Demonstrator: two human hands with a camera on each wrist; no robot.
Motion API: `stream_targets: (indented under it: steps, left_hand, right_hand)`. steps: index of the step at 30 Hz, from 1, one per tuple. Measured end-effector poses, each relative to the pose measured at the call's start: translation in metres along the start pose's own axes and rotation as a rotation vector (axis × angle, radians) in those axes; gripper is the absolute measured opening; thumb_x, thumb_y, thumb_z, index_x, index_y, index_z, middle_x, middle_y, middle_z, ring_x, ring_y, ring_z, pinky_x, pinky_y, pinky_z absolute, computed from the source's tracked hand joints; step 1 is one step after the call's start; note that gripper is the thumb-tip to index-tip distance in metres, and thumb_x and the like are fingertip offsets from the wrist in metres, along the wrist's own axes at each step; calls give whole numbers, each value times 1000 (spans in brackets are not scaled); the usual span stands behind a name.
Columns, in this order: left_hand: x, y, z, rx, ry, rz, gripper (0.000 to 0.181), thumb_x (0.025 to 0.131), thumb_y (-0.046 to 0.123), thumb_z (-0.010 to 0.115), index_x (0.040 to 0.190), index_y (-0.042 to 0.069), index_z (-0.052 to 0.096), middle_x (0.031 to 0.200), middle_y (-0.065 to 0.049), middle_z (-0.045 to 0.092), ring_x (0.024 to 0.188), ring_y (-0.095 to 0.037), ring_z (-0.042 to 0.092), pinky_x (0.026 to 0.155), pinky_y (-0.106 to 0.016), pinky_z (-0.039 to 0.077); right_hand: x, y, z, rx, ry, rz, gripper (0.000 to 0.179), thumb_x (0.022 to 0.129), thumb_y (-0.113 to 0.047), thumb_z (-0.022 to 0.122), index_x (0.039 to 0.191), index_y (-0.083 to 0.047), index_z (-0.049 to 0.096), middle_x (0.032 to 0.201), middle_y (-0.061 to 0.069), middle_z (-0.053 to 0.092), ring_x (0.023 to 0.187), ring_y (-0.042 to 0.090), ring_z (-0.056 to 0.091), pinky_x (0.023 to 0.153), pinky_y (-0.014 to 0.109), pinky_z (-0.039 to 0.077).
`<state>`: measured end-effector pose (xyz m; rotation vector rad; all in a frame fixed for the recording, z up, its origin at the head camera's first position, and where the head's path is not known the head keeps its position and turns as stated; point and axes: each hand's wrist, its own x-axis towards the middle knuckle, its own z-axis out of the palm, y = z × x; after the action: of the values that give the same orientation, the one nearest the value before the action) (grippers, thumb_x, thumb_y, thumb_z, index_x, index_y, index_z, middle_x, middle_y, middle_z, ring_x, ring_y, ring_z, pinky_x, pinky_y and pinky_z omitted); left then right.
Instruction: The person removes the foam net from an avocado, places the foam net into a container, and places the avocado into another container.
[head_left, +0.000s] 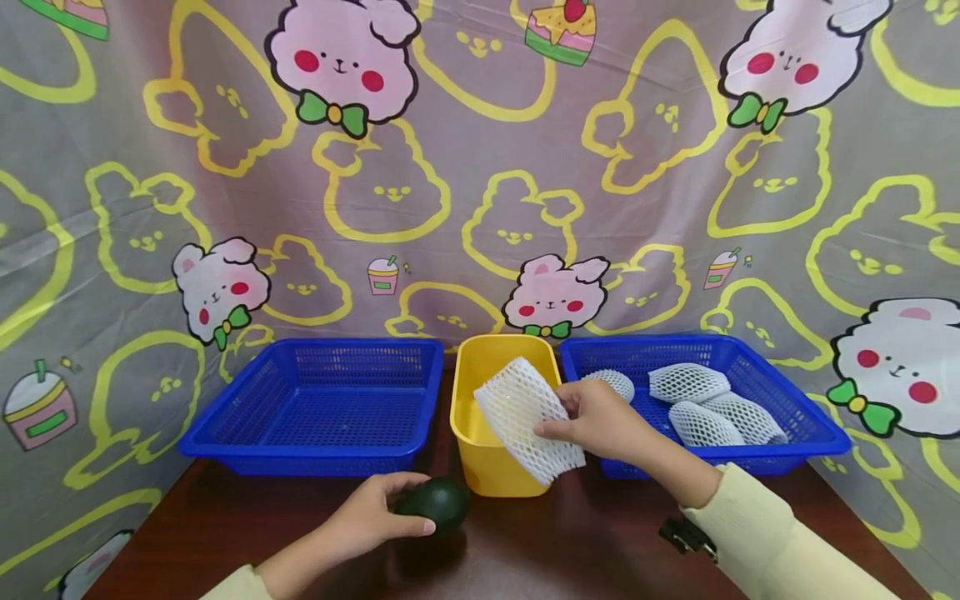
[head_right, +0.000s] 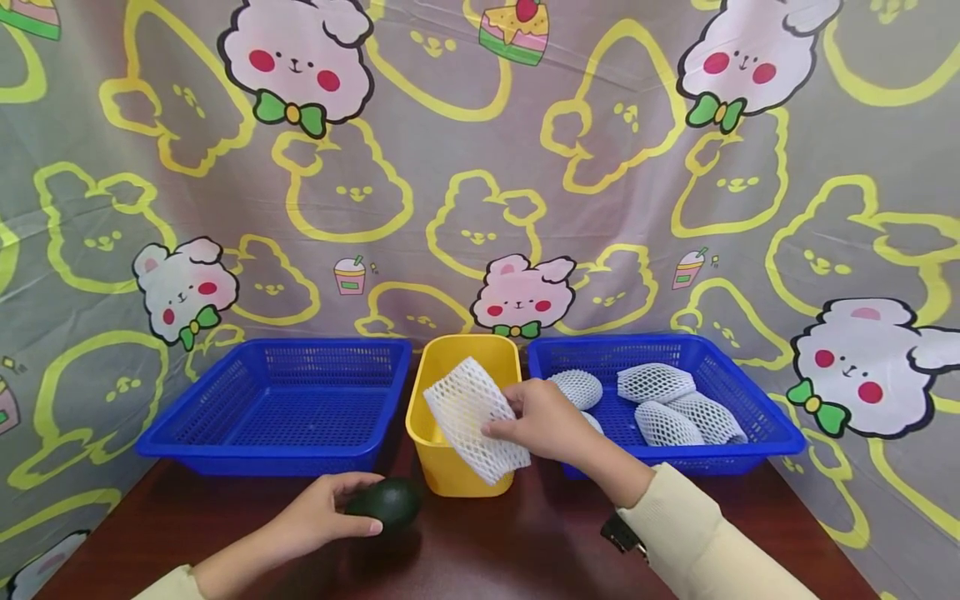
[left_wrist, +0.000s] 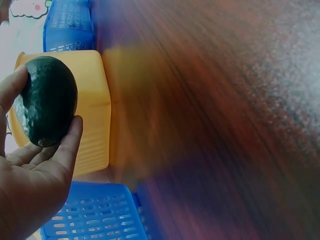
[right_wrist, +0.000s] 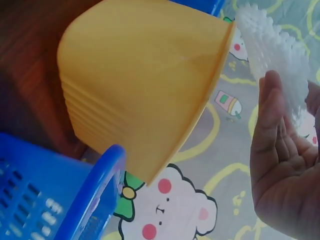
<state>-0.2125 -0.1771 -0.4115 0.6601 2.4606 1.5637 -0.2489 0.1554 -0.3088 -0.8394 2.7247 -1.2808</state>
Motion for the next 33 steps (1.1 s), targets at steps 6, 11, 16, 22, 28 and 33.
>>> stream_targets:
  steps: [6, 11, 16, 22, 28, 33]
  left_hand:
    - [-2, -1, -2, -7, -6, -6, 55, 78, 20, 81, 122, -6, 60, 110, -13, 66, 93, -19, 66, 74, -26, 53]
    - [-2, -2, -4, -25, -9, -10, 55, 79, 19, 81, 123, -6, 59, 110, -12, 66, 93, -18, 66, 73, -26, 53]
    - [-3, -3, -4, -42, -8, 6, 55, 79, 17, 80, 123, -8, 59, 110, -14, 66, 92, -19, 66, 72, -26, 53]
    - [-3, -5, -2, -20, -1, 4, 54, 79, 20, 81, 121, -7, 60, 108, -13, 67, 92, -18, 66, 73, -26, 53]
    - [-4, -8, -2, -14, -2, 18, 54, 80, 21, 80, 121, -7, 60, 108, -13, 67, 92, -17, 66, 75, -26, 52]
    - [-4, -7, -3, -28, 1, 19, 54, 80, 21, 80, 122, -8, 60, 109, -13, 67, 93, -16, 66, 76, -25, 52]
  right_hand:
    - [24, -4, 7, -35, 95, 107, 21, 83, -25, 78, 86, -7, 69, 67, -1, 67, 55, 15, 62, 49, 32, 52]
    - [42, -6, 13, -100, 157, 170, 22, 82, -27, 79, 80, -8, 67, 63, 0, 62, 50, 17, 58, 44, 31, 50]
    - [57, -1, 17, -124, 195, 211, 25, 81, -27, 80, 78, -7, 66, 56, 3, 54, 43, 18, 54, 40, 30, 48]
    - [74, 9, 22, -112, 200, 272, 26, 82, -27, 79, 82, -5, 65, 62, 6, 58, 40, 18, 52, 40, 30, 48]
    - [91, 17, 30, -124, 213, 351, 27, 82, -25, 79, 87, -2, 66, 69, 8, 62, 51, 19, 59, 42, 29, 51]
    - [101, 19, 35, -55, 183, 393, 26, 83, -19, 78, 84, 2, 62, 69, 10, 62, 51, 20, 62, 46, 31, 53]
